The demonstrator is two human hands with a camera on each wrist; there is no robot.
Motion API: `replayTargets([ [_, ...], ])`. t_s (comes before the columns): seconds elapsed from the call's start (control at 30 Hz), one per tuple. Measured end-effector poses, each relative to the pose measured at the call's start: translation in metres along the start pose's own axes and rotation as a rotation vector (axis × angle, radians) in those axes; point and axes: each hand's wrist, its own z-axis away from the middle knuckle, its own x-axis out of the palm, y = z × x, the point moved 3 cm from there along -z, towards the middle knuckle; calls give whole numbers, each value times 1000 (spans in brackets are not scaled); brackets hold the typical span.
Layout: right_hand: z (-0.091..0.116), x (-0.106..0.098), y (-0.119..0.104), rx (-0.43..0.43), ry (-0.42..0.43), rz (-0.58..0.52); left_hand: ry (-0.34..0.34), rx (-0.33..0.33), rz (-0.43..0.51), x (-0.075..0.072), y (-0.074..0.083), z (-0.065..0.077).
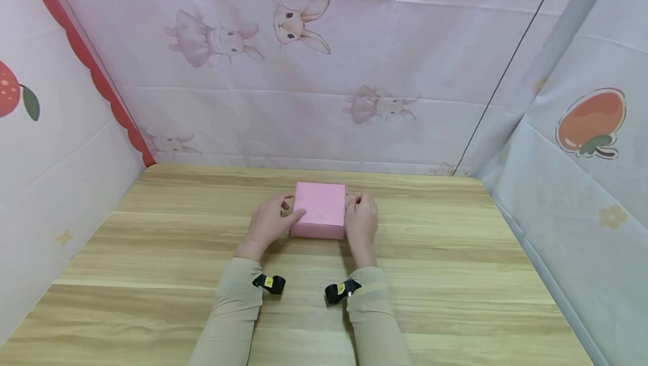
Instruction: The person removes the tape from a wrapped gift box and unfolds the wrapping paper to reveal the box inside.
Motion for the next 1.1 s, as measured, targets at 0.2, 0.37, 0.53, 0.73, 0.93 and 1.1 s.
replayTargets([
  [0.2,0,0,4,28,-10,1,-6,-4,9,0,-1,0],
  [0.37,-1,0,8,48,-3,15,-16,-14,26,0,0,2],
  [0.53,-1,-1,10,52,-2,20,-18,-12,42,-2,1,3],
  [0.73,0,-2,13,66,-10,16,-26,-13,56,0,0,5],
  [0.93,1,-4,15,83,-24,10,-34,-24,58,2,-2,5],
  [1.1,-2,-9,20,106,-8,7,-35,-24,66,0,-1,3],
])
